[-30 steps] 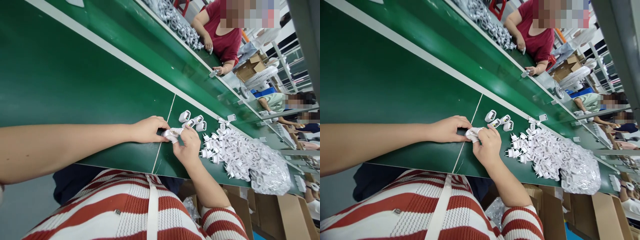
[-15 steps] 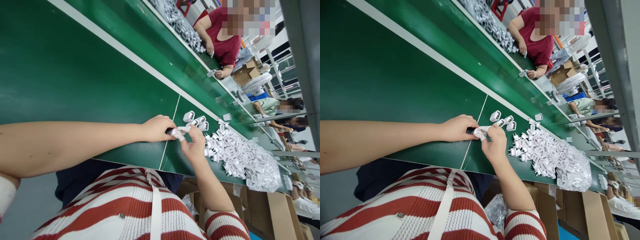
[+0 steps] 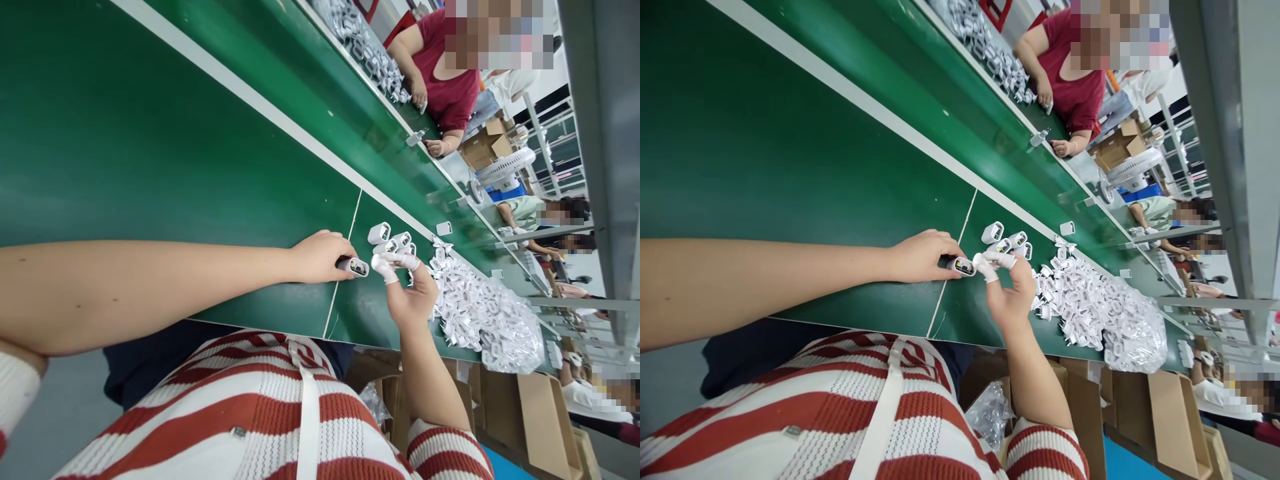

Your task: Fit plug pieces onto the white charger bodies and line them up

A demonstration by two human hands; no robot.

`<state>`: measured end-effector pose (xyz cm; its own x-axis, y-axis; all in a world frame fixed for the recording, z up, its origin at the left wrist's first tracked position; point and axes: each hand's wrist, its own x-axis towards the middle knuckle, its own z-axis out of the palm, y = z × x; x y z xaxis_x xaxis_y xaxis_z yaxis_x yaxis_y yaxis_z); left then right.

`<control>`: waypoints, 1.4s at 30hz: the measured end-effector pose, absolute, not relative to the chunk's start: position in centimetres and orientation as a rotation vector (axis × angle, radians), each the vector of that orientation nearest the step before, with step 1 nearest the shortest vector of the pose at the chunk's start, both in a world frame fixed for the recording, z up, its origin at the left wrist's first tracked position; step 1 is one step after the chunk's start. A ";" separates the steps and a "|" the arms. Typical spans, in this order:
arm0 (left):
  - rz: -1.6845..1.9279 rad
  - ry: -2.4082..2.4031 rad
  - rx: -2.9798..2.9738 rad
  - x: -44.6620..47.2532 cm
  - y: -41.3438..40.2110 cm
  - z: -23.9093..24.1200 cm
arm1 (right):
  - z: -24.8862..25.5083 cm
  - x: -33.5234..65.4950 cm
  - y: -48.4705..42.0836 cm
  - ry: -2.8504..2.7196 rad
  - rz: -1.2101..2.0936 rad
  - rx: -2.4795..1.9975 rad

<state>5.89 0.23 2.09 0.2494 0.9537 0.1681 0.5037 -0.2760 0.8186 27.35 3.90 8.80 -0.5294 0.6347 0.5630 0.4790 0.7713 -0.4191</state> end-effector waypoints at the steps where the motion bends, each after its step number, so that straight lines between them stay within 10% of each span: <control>1: 0.903 1.331 1.886 5.9 0.2 2.1 | 8.7 27.2 3.9 -2.253 0.330 -0.833; 23: 0.899 1.380 1.892 6.1 0.1 2.2 | 6.0 26.2 4.1 -2.440 -0.071 -0.740; 33: 0.984 1.336 1.868 6.7 -0.2 1.7 | 5.2 30.6 2.9 -2.101 0.555 -0.961; 42: 1.136 2.072 1.497 -1.2 13.1 3.7 | 3.2 41.8 4.6 -2.128 -0.191 -1.798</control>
<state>-1.21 13.13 3.66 -0.3850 0.9068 0.1718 0.6324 0.1236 0.7647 41.75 4.64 3.24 -0.1355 0.9284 0.3460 0.9752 0.1867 -0.1190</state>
